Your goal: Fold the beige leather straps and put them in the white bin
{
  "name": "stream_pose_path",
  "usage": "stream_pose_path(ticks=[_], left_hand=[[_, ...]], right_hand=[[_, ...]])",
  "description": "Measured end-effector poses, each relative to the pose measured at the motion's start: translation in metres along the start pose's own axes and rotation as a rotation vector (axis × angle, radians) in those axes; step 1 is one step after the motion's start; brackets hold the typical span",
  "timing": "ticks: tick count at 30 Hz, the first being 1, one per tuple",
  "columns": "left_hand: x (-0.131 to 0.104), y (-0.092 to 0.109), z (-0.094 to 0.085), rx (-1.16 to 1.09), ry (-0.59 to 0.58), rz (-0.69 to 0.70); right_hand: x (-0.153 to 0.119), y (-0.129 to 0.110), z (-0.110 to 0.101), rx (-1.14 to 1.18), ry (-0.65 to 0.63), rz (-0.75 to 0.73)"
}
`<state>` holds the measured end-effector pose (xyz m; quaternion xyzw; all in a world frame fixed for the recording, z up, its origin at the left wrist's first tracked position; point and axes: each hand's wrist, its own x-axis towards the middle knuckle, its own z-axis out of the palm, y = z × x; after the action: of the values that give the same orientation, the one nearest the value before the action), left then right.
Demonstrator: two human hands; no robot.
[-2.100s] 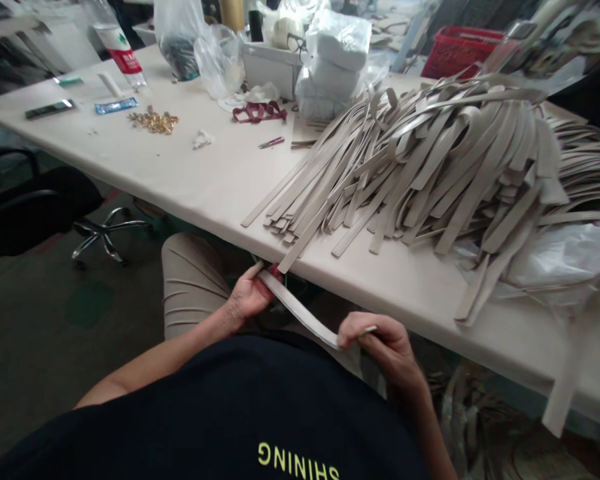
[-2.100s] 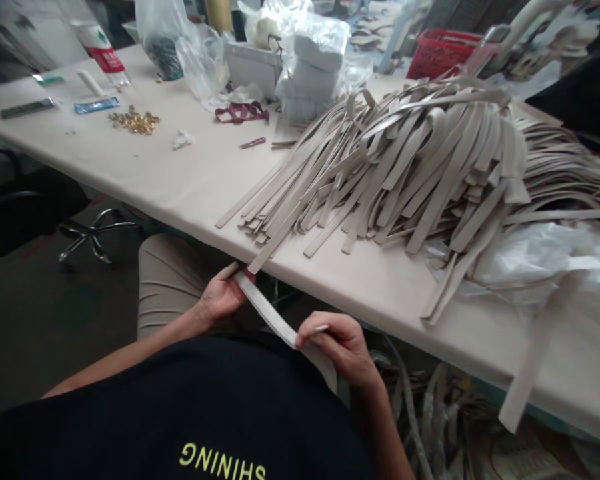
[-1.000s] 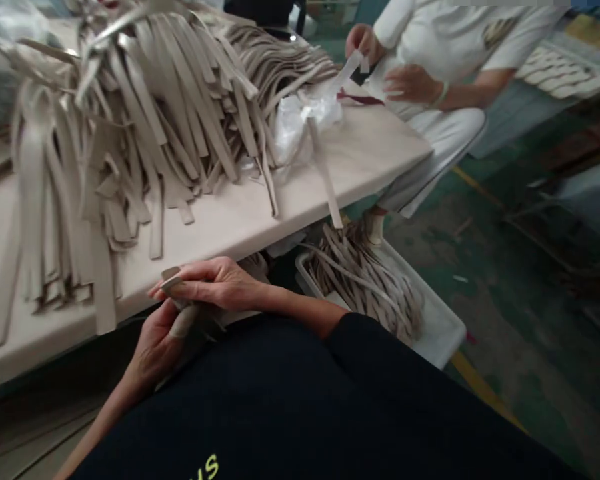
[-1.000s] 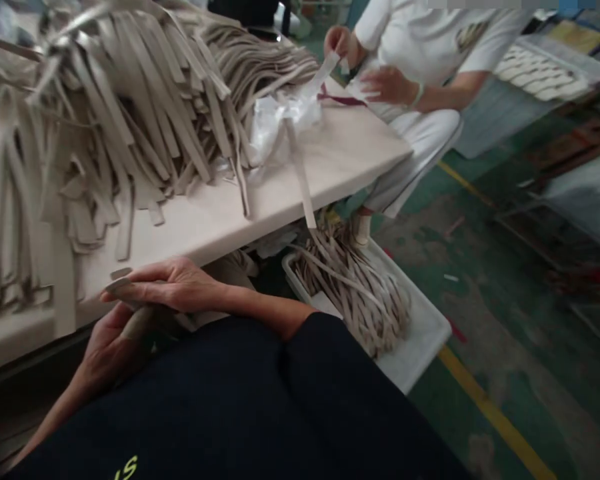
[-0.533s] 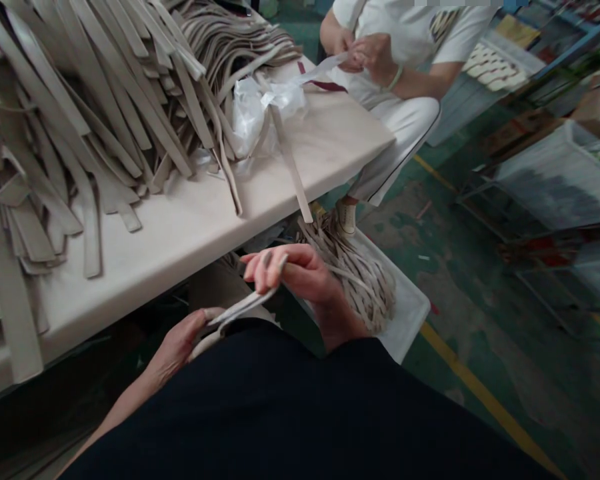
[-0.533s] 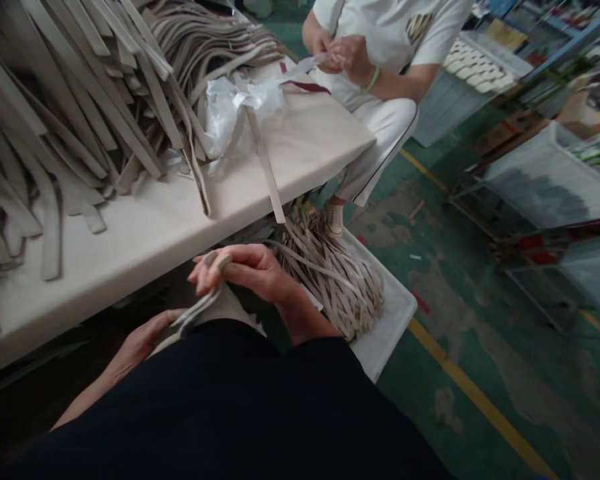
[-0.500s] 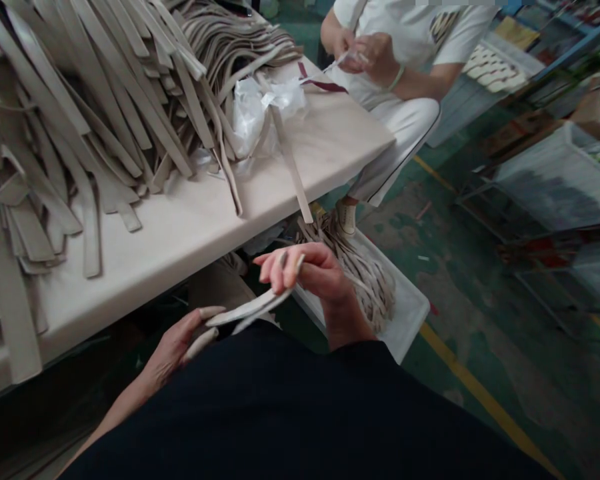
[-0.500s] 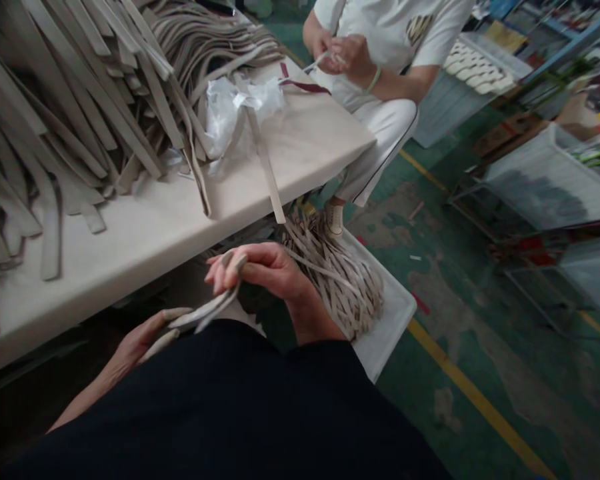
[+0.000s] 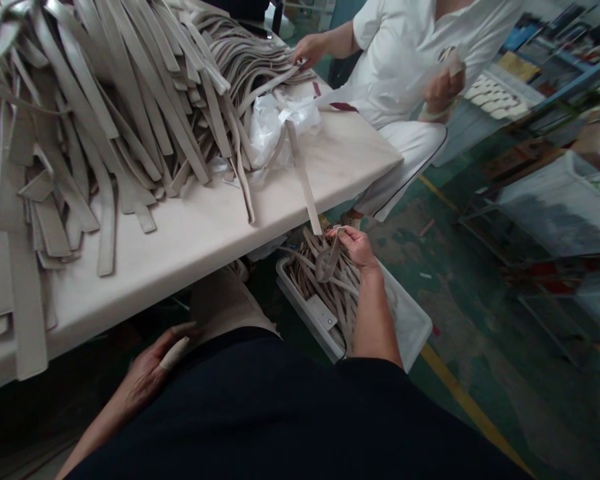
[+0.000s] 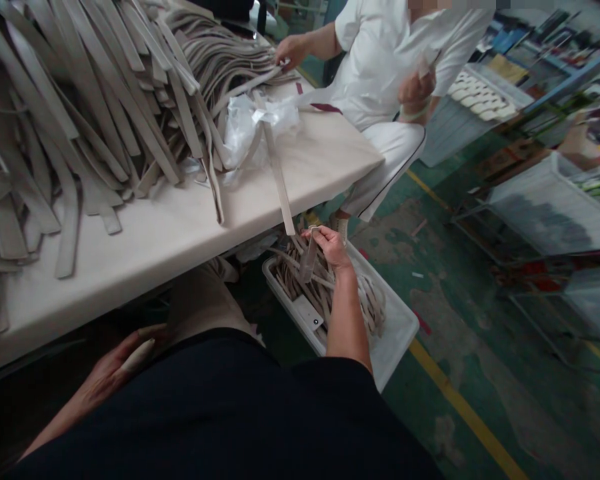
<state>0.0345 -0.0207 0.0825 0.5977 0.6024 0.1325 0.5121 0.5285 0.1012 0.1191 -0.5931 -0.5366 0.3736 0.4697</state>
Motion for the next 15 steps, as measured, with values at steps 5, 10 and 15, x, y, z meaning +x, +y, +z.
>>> stream_pose_path(ticks=[5,10,15], left_hand=[[0.003,-0.008,0.004,-0.043,-0.03,0.023],[0.003,0.001,0.004,-0.076,-0.036,0.004],[0.004,-0.006,0.003,-0.084,-0.05,0.029]], right_hand=[[0.009,0.032,-0.021,-0.086,0.136,0.113],[-0.024,0.061,-0.045,-0.117,0.426,0.21],[-0.095,0.069,-0.058,-0.139,0.556,0.269]])
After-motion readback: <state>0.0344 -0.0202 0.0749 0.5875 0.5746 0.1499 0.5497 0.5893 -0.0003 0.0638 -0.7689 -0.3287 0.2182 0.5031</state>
